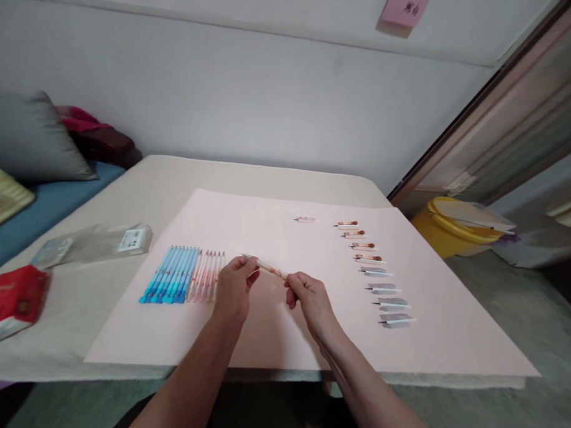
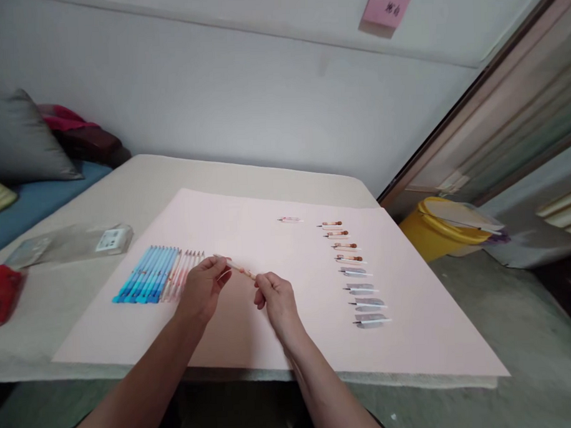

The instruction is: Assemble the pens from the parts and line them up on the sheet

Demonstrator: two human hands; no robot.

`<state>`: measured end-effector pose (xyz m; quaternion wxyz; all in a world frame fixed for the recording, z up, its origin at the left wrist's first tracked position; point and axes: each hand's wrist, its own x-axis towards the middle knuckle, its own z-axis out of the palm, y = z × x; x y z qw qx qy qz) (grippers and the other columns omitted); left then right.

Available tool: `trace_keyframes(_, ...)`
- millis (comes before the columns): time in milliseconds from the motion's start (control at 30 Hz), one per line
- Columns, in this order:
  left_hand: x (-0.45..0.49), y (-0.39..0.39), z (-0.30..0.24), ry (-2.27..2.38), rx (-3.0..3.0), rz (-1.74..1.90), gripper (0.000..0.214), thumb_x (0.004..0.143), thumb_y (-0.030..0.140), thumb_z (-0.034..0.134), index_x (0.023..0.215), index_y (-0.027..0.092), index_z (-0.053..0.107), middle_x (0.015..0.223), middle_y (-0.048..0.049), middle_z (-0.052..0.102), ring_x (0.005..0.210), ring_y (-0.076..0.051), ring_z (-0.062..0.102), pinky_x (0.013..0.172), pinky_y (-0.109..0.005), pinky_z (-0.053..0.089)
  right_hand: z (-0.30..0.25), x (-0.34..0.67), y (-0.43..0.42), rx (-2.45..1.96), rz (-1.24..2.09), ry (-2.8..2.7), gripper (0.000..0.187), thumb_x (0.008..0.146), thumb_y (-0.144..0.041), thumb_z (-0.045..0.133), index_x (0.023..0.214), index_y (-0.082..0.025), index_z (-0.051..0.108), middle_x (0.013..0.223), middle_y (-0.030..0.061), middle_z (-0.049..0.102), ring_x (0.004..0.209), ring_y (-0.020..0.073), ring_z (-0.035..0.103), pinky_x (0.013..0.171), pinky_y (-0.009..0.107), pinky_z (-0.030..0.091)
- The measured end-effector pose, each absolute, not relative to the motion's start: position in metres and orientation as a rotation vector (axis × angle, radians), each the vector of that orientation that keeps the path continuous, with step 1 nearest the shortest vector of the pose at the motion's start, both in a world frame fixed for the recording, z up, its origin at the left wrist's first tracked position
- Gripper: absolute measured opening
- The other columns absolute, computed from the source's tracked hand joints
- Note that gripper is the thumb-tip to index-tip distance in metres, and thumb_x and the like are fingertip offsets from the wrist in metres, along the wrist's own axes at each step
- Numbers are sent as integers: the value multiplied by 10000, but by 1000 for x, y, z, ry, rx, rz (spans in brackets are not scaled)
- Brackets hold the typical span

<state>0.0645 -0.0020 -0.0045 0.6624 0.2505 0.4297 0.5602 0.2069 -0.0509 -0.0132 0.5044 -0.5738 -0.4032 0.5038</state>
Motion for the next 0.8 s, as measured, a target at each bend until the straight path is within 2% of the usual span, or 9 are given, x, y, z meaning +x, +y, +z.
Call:
trace_keyframes(200,63,-1,-5,912,607,1246,160,692,271,689,800,155,664,869,-27,607,800,-108,546,729,-234,419,-9,206,-50,-1390,1211,-949,314,804,-443,519,645,-176,561,448,-37,533,437,98,434,510,236,351)
trace_keyframes(333,65,0,-6,983,541,1248,198,673,328,715,726,160,624,795,-2,590,742,-98,536,707,-240,419,-9,206,-51,-1422,1170,-1015,307,818,-432,512,653,-178,556,462,-38,533,448,99,446,511,232,357)
trace_keyframes(433,64,1,-7,989,539,1266,203,646,297,736,656,140,608,777,-11,593,732,-94,532,706,-233,416,-9,206,-53,-1427,1127,-1083,288,832,-404,507,660,-179,555,482,-40,534,463,97,455,509,224,358)
trace_keyframes(800,63,1,-10,947,619,1286,149,664,265,715,702,128,673,887,-62,637,830,-122,543,774,-255,420,-11,208,-53,-1380,1256,-939,295,813,-388,542,628,-160,564,427,-33,530,402,75,412,474,220,297)
